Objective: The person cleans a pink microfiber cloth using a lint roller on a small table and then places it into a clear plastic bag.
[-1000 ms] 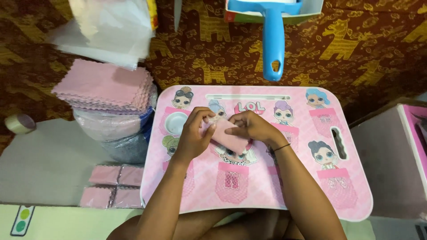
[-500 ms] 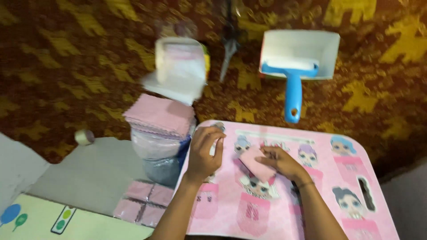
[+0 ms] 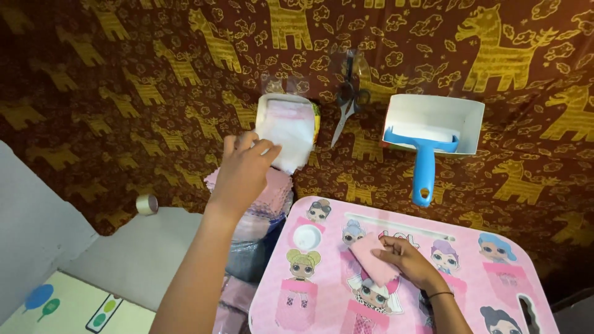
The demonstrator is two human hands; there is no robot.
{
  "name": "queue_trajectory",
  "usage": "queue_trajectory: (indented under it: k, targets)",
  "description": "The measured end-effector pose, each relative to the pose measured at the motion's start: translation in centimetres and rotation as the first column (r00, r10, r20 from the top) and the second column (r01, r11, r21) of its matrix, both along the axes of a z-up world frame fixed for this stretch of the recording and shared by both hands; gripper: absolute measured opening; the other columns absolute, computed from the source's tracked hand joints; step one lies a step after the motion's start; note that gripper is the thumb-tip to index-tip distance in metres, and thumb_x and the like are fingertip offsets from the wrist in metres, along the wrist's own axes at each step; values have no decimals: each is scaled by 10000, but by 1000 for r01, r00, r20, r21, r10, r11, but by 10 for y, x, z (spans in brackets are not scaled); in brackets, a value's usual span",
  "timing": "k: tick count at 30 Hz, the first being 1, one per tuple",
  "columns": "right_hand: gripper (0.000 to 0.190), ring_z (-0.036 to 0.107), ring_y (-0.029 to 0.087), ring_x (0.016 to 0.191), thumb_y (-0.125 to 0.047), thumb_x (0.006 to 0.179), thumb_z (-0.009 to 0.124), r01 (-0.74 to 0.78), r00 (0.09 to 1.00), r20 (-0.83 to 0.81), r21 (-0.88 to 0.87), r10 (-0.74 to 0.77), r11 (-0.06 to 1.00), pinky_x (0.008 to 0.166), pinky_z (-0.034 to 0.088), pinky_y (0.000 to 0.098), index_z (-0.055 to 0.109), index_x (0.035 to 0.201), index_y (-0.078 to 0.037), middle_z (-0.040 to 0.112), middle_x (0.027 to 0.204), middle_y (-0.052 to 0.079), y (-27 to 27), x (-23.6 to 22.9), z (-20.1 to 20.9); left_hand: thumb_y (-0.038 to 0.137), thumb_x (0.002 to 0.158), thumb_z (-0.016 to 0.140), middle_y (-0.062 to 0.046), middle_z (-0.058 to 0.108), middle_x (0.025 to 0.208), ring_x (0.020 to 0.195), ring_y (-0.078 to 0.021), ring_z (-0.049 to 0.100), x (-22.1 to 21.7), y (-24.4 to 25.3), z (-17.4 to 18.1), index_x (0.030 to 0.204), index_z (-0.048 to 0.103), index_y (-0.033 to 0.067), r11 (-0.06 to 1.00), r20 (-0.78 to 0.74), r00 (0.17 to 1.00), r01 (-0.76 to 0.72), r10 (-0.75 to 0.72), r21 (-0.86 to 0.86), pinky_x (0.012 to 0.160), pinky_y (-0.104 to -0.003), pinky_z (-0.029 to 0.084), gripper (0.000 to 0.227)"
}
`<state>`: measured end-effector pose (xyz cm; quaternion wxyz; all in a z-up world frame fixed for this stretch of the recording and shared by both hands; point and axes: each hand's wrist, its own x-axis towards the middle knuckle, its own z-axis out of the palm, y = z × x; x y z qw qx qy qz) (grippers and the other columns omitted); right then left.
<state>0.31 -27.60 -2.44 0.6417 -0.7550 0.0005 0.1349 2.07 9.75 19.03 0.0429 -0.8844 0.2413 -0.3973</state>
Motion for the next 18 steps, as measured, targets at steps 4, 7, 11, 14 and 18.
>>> queue_trajectory:
  k: [4, 7, 11, 14, 18]
  targets:
    - [260, 504, 163, 509, -74, 895, 740, -4, 1000, -13, 33, 5, 999, 467, 369, 265, 769, 1067, 119, 632, 658, 113, 0, 1, -1, 33, 813, 666, 20, 706, 939, 928, -213, 536, -2, -3, 6, 906, 785, 130, 1000, 137, 991, 18, -16, -18, 936, -391, 366, 180]
    - [189, 466, 143, 489, -63, 900, 747, -19, 1000, 4, 51, 19, 999, 453, 337, 254, 770, 978, 107, 613, 638, 98, 0, 2, -1, 46, 822, 717, 28, 727, 901, 934, -190, 573, -6, -7, 10, 864, 781, 127, 996, 228, 973, 47, -28, -78, 910, -370, 380, 112]
    - [185, 470, 140, 507, -65, 892, 753, -24, 999, 28, 66, 22, 998, 461, 337, 249, 757, 971, 102, 597, 653, 91, -1, 1, -4, 141, 801, 808, 55, 680, 845, 913, -166, 559, -9, -8, 11, 814, 727, 132, 992, 256, 966, 59, -29, -111, 866, -350, 368, 82]
    - [171, 473, 143, 523, -84, 894, 760, -32, 999, 38, 40, 31, 999, 481, 343, 255, 754, 940, 81, 588, 659, 83, -2, 2, -5, 163, 759, 841, 60, 641, 811, 828, -155, 511, -12, -9, 11, 795, 714, 136, 991, 261, 965, 61, -27, -122, 836, -343, 364, 135]
    - [273, 575, 192, 587, -109, 877, 755, -2, 1000, -18, -10, 2, 1000, 529, 436, 272, 770, 1059, 94, 669, 756, 140, 4, -3, 9, 74, 810, 779, 43, 643, 856, 839, -172, 487, -22, -14, 12, 817, 693, 128, 980, 285, 956, 114, -65, -160, 851, -347, 361, 102]
